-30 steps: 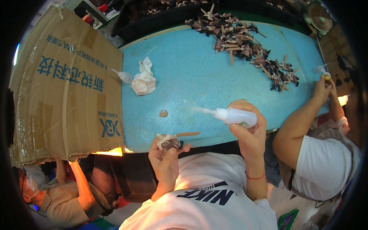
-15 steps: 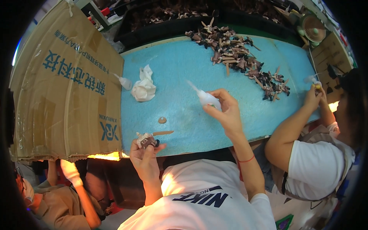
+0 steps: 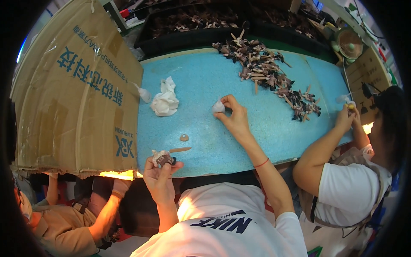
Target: The person retrieves figurine parts from a lit box, applies glue from a squeeze bottle onto the components, and attaches pieces together by hand before placing the glue bottle on a shelf.
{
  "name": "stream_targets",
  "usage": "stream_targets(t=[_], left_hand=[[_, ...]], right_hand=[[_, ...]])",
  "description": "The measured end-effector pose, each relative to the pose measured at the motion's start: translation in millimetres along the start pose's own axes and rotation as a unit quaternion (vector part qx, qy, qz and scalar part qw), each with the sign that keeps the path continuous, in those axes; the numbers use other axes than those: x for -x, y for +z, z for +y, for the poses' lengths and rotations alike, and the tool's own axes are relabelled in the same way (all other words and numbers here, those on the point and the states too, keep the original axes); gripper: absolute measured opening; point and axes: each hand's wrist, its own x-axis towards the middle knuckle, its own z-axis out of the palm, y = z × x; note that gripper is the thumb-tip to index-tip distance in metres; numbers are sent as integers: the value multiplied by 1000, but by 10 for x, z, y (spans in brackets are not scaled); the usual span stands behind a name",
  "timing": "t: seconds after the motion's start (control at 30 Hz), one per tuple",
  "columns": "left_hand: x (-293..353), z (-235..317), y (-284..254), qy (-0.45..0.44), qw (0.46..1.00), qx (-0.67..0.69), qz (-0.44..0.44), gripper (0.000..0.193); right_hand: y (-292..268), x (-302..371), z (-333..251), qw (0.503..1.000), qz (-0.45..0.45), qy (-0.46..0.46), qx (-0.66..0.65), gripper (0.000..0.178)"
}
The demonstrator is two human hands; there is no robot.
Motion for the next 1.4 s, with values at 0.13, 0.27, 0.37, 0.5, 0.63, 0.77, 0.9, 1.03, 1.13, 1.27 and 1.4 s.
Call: stream_targets(t=[0.13,0.27,0.37,0.5,0.63,0.77,0.9,1.03,1.13,1.27,1.4], left_hand=[[-33,6,-84,-4,1000,-15,4,16],[-40,15,-160,6,1000,-27,13,18],[-92,76,-136,7,999,-31,23,18],[-95,145,-146,14,998,-49,40,18],[-81,165,-139,23,998,-41,48,17],[-52,125,-110,9,999,-23,34,16],[-15,50,-102,-15,1000,-2,8,19],[16,-7,-42,-54,998,18,-17,21],[41,-42,29,-55,998,2,-38,23],[62,-132,136,20,997,-32,-74,25],[80,-207,192,76,989,-89,-89,25]], right_hand=[[-23,6,-127,997,18,-58,42,43],[-182,174,-238,992,80,-66,72,42],[-290,421,-346,984,132,-59,100,31],[-22,516,-669,987,-68,-139,43,25],[387,388,-754,960,-113,-242,89,26],[536,342,-652,934,-168,-250,194,24],[440,381,-641,968,-82,-210,107,20],[36,475,-793,988,-134,12,-80,21],[-231,564,-921,945,-120,143,-270,20],[-448,687,-1070,906,-114,174,-369,21],[-491,781,-1196,874,-154,121,-445,23]])
